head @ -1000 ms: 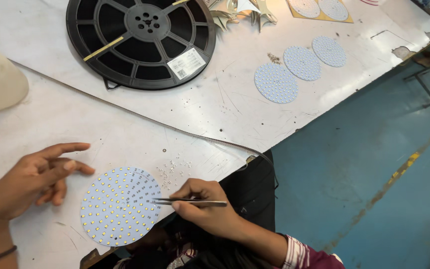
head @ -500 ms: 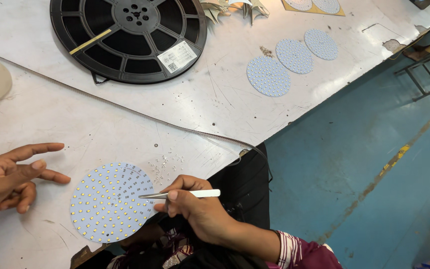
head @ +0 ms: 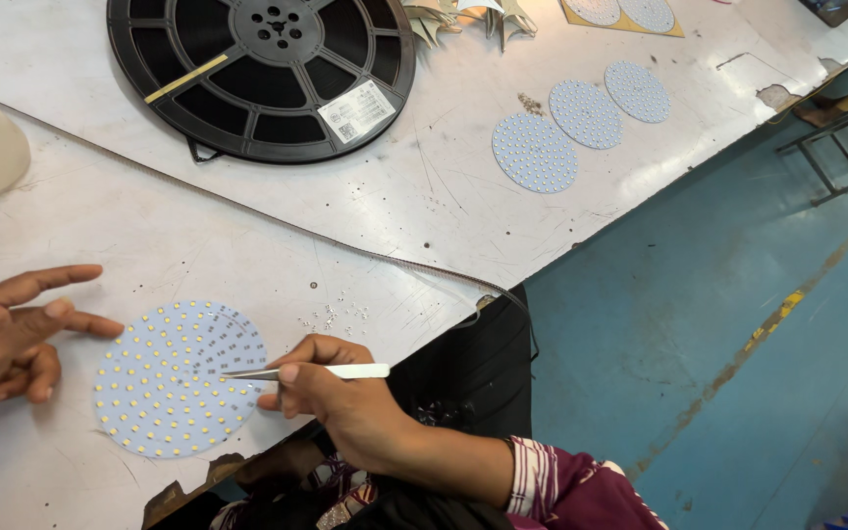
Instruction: The person uses tweezers to pick up small LED components and place them onto designated spots on a circular LED board. The person repeatedly picks components from a pile and places them on the board, occasionally adjusting the board's position.
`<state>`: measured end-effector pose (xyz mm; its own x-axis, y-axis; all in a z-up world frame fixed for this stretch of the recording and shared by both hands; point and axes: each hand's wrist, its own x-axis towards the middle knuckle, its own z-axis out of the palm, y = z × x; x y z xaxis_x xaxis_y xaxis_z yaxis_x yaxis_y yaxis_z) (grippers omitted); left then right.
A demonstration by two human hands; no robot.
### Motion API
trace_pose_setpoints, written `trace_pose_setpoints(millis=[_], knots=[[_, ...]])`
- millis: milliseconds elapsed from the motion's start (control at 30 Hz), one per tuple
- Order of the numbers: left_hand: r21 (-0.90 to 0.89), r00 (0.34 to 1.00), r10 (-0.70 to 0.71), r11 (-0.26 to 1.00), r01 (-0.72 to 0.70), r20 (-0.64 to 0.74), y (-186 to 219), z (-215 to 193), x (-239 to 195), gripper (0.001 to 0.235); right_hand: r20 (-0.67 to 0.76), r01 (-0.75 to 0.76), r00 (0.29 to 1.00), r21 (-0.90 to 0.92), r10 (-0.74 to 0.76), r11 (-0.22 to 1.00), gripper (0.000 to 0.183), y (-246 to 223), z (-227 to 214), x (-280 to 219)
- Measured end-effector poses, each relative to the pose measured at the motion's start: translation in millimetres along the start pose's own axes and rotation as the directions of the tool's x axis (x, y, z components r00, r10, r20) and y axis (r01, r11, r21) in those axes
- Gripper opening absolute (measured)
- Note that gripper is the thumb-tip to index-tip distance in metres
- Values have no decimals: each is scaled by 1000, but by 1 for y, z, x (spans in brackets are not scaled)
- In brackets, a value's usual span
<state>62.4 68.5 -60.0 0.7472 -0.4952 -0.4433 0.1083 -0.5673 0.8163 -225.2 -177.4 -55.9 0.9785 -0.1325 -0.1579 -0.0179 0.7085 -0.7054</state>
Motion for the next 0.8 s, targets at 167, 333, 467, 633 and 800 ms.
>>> trace_pose_setpoints(millis=[167,333,467,633,800], knots=[[-60,999,36,998,-37,-20,-7,-4,4,64,20,-5,1000,-6,5,1000,10,8,6,9],[-90,997,76,993,-78,-27,-9,-5,4,64,58,4,998,10,-5,1000,11,11,7,11],[-109,997,65,992,-68,-28,-14,-5,8,63,76,5,997,-39,-2,999,11,3,-4,6],[-77,996,64,995,-69,-63,-23,-7,14,63,34,214,977,-197,-211,957,11,-17,-34,3],[-41,996,64,997,-66,-68,-29,-9,21,63,-72,334,918,-388,-389,859,10,-42,-73,1]])
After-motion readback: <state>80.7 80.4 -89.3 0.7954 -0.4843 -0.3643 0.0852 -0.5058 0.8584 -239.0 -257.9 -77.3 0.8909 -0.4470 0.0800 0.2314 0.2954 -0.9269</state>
